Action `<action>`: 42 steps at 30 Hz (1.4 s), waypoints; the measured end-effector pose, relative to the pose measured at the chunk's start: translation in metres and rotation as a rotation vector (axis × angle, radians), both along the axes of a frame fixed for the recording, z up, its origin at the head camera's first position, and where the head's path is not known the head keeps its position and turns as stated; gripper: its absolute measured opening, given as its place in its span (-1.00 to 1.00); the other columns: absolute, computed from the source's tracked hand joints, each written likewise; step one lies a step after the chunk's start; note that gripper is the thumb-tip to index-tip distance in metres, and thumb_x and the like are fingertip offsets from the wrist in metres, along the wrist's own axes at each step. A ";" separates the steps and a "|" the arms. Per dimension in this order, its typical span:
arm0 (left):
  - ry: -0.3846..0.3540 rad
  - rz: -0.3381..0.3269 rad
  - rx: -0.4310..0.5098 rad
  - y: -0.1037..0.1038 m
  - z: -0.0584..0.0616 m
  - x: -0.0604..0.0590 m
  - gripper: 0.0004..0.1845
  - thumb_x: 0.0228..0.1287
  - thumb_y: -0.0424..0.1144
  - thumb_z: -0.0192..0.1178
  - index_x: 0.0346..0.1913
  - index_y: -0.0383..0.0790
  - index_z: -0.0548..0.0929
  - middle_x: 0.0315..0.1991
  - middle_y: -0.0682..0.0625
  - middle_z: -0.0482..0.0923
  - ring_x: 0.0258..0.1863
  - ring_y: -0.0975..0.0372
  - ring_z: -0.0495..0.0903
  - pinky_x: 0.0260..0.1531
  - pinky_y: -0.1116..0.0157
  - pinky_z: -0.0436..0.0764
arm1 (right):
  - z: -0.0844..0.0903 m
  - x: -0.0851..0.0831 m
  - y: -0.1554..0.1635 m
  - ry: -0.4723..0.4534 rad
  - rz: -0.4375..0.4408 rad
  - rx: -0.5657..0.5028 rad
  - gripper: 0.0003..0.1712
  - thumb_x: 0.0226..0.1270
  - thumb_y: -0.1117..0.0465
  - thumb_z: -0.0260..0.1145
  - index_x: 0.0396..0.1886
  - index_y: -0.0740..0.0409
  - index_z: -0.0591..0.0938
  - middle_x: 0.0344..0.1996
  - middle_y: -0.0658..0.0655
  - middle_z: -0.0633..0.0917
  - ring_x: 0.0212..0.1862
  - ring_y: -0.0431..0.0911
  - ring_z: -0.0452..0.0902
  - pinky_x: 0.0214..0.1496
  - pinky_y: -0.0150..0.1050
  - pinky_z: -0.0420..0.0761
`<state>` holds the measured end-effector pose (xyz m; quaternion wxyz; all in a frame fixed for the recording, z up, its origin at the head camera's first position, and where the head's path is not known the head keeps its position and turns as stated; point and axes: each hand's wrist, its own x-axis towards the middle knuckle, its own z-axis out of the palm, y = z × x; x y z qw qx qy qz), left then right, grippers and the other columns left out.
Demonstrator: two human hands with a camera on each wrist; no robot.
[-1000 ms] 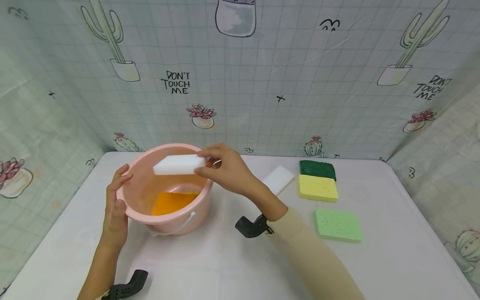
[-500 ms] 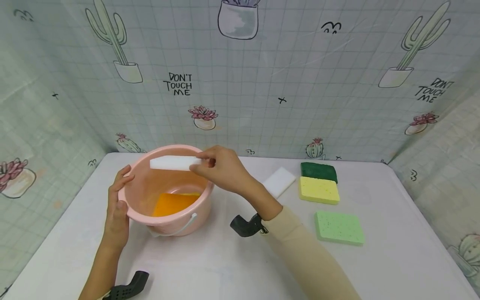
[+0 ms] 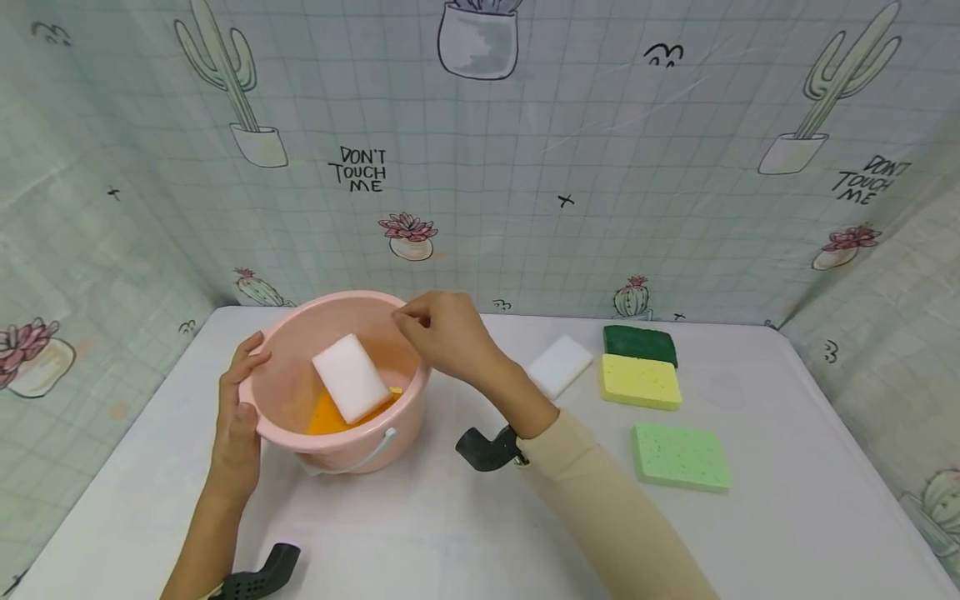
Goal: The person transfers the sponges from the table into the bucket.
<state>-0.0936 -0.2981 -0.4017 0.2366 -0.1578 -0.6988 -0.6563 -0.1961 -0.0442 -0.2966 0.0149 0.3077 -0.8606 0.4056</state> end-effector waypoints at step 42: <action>-0.017 0.007 -0.005 -0.001 0.002 0.000 -0.39 0.37 -0.01 -0.03 0.35 -0.29 0.22 0.49 -0.12 -0.14 0.42 0.04 -0.07 0.24 0.41 0.26 | -0.027 0.023 0.095 0.021 -0.062 -0.102 -0.73 0.32 0.13 0.30 0.01 -0.03 0.68 -0.27 -0.14 0.61 -0.26 -0.23 0.47 -0.17 -0.31 0.59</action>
